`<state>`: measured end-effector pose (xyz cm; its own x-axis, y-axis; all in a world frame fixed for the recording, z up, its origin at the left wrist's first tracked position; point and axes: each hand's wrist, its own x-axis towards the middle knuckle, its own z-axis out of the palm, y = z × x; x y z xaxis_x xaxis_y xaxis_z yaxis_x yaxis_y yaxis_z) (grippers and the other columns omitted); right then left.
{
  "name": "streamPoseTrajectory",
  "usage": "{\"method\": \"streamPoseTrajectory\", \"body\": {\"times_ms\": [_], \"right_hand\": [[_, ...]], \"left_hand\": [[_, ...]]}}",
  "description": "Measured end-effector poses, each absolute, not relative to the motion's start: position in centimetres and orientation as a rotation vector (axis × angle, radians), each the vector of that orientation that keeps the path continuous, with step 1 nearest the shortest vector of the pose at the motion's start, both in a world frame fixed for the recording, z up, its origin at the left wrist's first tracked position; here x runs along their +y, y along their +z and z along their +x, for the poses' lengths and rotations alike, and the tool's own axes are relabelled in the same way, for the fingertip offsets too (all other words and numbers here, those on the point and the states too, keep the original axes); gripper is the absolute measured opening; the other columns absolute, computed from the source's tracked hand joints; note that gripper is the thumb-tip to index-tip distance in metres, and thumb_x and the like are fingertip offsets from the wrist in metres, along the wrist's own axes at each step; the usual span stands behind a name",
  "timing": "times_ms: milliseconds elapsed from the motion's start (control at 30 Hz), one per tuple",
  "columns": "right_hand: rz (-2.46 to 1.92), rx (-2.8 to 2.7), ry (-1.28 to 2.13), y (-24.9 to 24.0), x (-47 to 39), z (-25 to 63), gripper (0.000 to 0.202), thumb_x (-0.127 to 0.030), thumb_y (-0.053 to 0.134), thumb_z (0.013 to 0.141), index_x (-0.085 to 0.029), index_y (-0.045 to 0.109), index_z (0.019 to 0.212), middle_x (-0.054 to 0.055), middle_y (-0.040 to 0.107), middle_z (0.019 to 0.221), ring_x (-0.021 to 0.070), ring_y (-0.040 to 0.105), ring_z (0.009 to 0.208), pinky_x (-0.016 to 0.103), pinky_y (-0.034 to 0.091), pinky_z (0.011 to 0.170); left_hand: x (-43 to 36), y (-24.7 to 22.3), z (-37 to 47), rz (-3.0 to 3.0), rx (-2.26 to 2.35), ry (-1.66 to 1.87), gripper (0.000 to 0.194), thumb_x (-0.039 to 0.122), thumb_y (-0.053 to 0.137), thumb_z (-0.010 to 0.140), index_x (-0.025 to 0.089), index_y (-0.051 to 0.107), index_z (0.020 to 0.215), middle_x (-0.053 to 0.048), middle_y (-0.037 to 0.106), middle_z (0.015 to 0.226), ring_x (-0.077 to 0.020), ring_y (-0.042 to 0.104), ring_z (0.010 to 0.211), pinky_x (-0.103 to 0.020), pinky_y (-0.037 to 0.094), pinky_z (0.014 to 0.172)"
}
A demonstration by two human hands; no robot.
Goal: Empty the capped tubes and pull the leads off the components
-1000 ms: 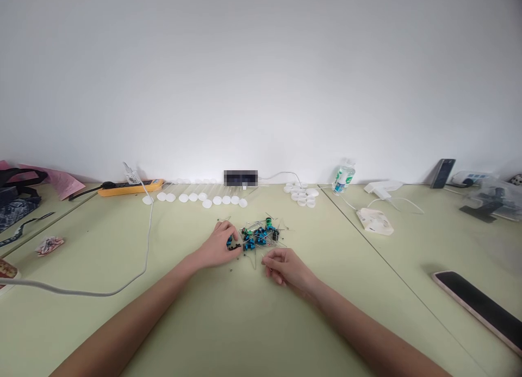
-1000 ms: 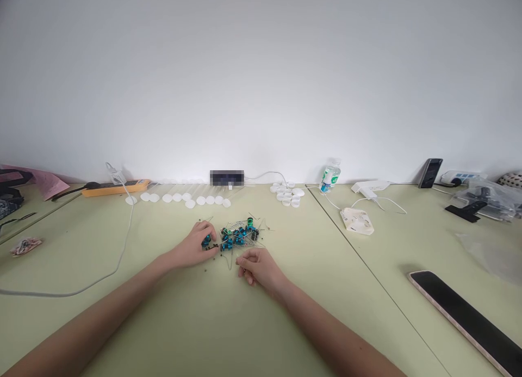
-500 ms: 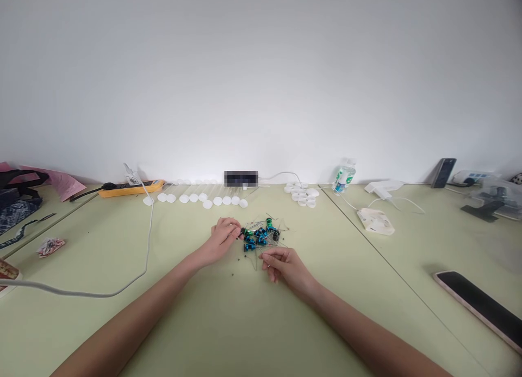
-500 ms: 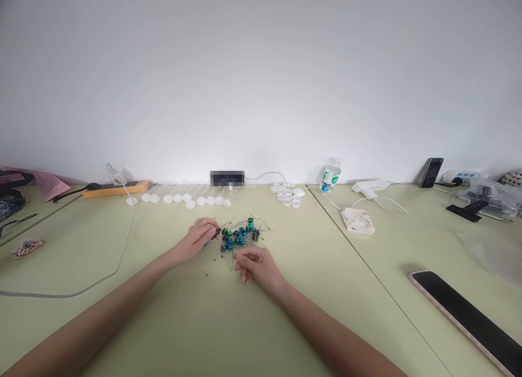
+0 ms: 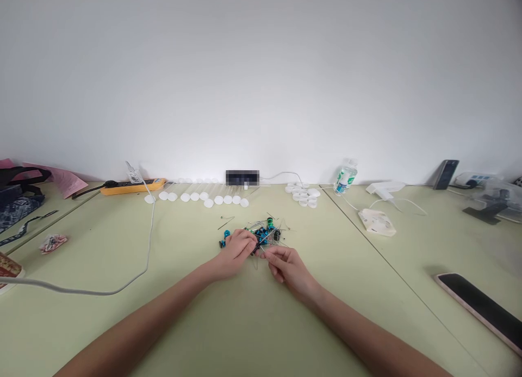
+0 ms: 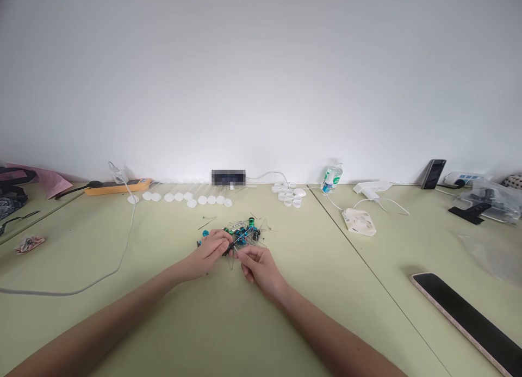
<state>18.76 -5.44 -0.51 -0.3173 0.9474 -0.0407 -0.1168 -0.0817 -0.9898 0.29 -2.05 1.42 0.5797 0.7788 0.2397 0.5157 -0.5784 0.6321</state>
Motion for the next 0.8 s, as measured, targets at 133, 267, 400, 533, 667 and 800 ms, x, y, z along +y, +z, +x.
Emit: {"method": "streamPoseTrajectory", "body": {"times_ms": [133, 267, 400, 533, 667, 800], "right_hand": [[-0.949, -1.233, 1.653, -0.5, -5.6, 18.6, 0.025, -0.04, 0.055, 0.079, -0.015, 0.058, 0.082, -0.007, 0.036, 0.047, 0.0042, 0.022, 0.041, 0.02, 0.015, 0.041], [-1.066, -1.412, 1.463, -0.4, -5.7, 18.6, 0.028, -0.043, 0.052, 0.08, -0.016, 0.057, 0.078, -0.005, 0.038, 0.049, 0.0066, 0.028, 0.044, 0.021, 0.02, 0.044], [-1.213, -1.689, 0.902, -0.1, -5.8, 18.7, 0.028, -0.043, 0.052, 0.079, -0.018, 0.058, 0.067, -0.001, 0.047, 0.056, 0.0105, 0.037, 0.052, 0.024, 0.027, 0.05], [-1.249, -1.608, 1.214, 0.3, -5.6, 19.0, 0.026, -0.042, 0.06, 0.072, -0.018, 0.06, 0.063, 0.0, 0.052, 0.06, 0.0116, 0.043, 0.053, 0.023, 0.031, 0.049], [-1.157, -1.433, 1.555, 0.4, -5.4, 19.1, 0.026, -0.034, 0.072, 0.061, -0.015, 0.054, 0.053, -0.001, 0.052, 0.06, 0.0102, 0.046, 0.056, 0.022, 0.033, 0.051], [-1.12, -1.405, 1.668, 0.2, -5.3, 19.2, 0.033, -0.031, 0.074, 0.059, -0.015, 0.047, 0.051, -0.003, 0.053, 0.057, 0.0065, 0.042, 0.048, 0.02, 0.029, 0.045]], "left_hand": [[-2.5, 1.5, 0.7, 2.48, 1.067, 0.746, 0.036, 0.028, 0.02, 0.092, 0.019, 0.05, 0.073, -0.003, 0.052, 0.099, -0.0196, 0.039, 0.101, -0.04, 0.029, 0.085], [-2.9, 1.6, 0.9, 2.584, 1.089, 0.776, 0.032, 0.025, 0.022, 0.092, 0.019, 0.049, 0.074, -0.005, 0.051, 0.098, -0.0205, 0.038, 0.1, -0.042, 0.028, 0.085], [-2.9, 1.7, 0.9, 2.557, 1.06, 0.742, 0.033, 0.024, 0.021, 0.092, 0.019, 0.047, 0.072, -0.004, 0.051, 0.097, -0.0201, 0.038, 0.098, -0.042, 0.028, 0.085], [-2.9, 1.8, 0.8, 2.589, 1.024, 0.718, 0.031, 0.026, 0.023, 0.092, 0.02, 0.049, 0.076, -0.005, 0.051, 0.1, -0.0216, 0.036, 0.1, -0.042, 0.028, 0.084], [-3.1, 2.0, 0.6, 2.641, 0.96, 0.662, 0.032, 0.027, 0.024, 0.091, 0.02, 0.051, 0.075, -0.004, 0.049, 0.103, -0.0222, 0.036, 0.101, -0.041, 0.029, 0.08], [-3.2, 2.5, 0.5, 2.681, 0.91, 0.619, 0.034, 0.027, 0.023, 0.092, 0.02, 0.05, 0.073, -0.004, 0.049, 0.105, -0.0219, 0.036, 0.1, -0.041, 0.029, 0.079]]}}
